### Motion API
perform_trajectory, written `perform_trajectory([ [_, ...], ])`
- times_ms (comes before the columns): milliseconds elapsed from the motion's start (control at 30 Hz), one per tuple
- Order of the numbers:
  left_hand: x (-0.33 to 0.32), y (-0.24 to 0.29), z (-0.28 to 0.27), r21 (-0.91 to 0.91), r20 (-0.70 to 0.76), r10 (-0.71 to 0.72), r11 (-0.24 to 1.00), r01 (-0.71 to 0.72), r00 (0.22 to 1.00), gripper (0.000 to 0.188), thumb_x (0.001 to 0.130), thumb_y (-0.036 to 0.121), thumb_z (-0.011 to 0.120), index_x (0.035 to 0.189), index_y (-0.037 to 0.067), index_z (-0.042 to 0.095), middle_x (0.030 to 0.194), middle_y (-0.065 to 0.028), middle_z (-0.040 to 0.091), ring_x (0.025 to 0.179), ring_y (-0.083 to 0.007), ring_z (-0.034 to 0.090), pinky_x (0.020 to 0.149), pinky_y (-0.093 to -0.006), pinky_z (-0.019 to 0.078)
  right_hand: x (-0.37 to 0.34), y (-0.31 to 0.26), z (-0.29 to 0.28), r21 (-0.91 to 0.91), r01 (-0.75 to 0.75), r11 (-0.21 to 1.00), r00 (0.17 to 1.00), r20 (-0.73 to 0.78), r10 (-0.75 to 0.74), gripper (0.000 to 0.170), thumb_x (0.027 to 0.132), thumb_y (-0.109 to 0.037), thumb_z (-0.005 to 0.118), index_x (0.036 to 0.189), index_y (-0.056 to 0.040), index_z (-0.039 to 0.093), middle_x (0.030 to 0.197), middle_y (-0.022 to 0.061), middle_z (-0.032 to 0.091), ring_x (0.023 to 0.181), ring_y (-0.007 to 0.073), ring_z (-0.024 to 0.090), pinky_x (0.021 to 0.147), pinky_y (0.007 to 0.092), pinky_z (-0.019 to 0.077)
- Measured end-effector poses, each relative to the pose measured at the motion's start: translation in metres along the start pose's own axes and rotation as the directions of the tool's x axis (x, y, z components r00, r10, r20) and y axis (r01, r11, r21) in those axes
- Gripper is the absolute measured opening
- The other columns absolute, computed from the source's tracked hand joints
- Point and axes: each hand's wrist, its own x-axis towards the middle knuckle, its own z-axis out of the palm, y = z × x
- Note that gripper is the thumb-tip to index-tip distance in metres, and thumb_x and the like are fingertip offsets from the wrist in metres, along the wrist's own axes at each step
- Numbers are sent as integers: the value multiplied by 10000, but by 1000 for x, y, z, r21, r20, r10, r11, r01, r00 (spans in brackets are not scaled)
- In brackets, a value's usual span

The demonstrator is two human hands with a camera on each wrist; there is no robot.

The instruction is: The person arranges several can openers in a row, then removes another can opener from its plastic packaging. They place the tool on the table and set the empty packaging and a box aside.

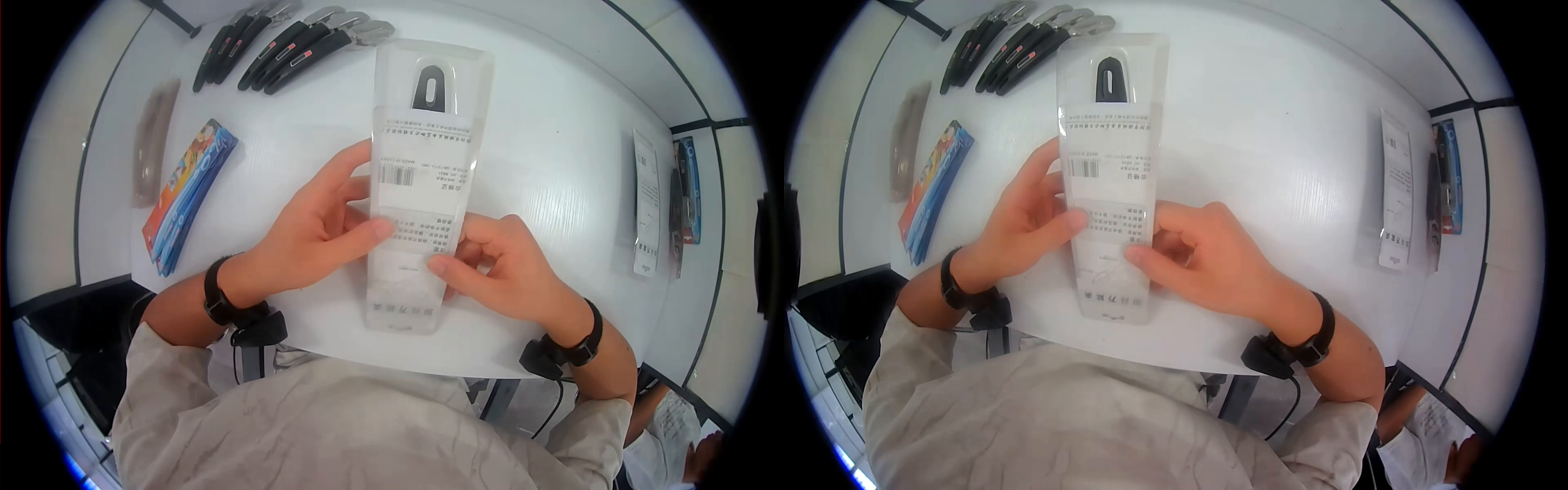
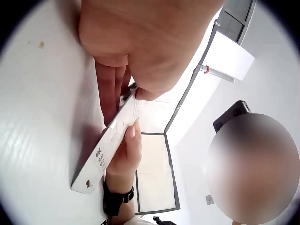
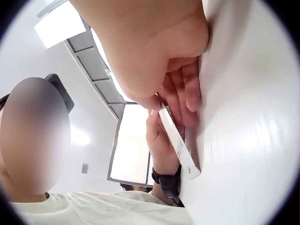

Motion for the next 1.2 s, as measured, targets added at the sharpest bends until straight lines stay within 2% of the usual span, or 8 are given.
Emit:
perform_trajectory([
  [100,0,1,1,-10,1,9,1000,-9,1000,727,984,-55,546,1600,75,182,1418,-223,529,1228,-245,616,945,-348,570,0,-11,-3,70,-120,990,993,20,119,245,1012,-93,604,1235,-8,659,925,87,758,740,94,692,672,250,560],
  [300,0,4,2,-35,22,-14,999,15,1000,731,988,-44,546,1605,87,176,1421,-228,520,1220,-247,622,933,-354,573,0,-10,-2,15,-109,994,994,4,109,237,1022,-98,594,1227,-5,668,917,72,754,736,91,685,666,249,561],
  [400,0,3,1,52,9,7,999,-7,1000,718,1002,-21,541,1608,89,172,1418,-231,518,1181,-240,646,923,-353,572,0,-10,-2,29,-108,994,994,5,108,240,1019,-94,596,1231,-8,667,916,78,754,730,98,690,664,249,562],
  [600,-2,3,1,13,-4,-58,998,58,998,699,1010,-12,533,1604,84,178,1402,-221,536,1158,-226,656,910,-334,572,0,-4,1,45,-81,996,997,-9,81,248,1016,-91,595,1241,-15,667,905,80,756,733,105,695,656,248,564],
  [800,-1,0,0,12,-1,-24,1000,24,1000,728,988,-44,550,1601,86,180,1394,-228,544,1146,-219,662,888,-329,587,-1,-1,1,42,-61,997,998,-15,61,254,1014,-109,606,1243,-19,668,886,71,752,709,100,681,636,252,555],
  [900,-1,1,0,0,4,-42,999,42,999,743,982,-47,557,1604,89,172,1392,-227,547,1142,-226,666,887,-332,589,-1,-9,-2,22,-121,992,993,12,121,247,1019,-126,603,1229,-17,676,854,60,745,681,90,662,619,250,547],
  [1100,-1,2,1,18,28,-15,1000,14,1000,760,977,-52,556,1608,95,158,1421,-235,522,1133,-237,673,898,-352,591,0,-7,0,7,-136,991,990,-26,137,227,1024,-139,598,1180,-5,694,826,56,736,651,80,648,605,240,538],
  [1200,-1,4,1,-19,43,-44,999,45,998,758,978,-54,549,1609,100,158,1435,-237,510,1159,-242,661,903,-358,589,0,-5,1,28,-117,993,992,-32,118,229,1023,-135,597,1186,-5,692,836,59,738,649,79,648,606,240,539],
])
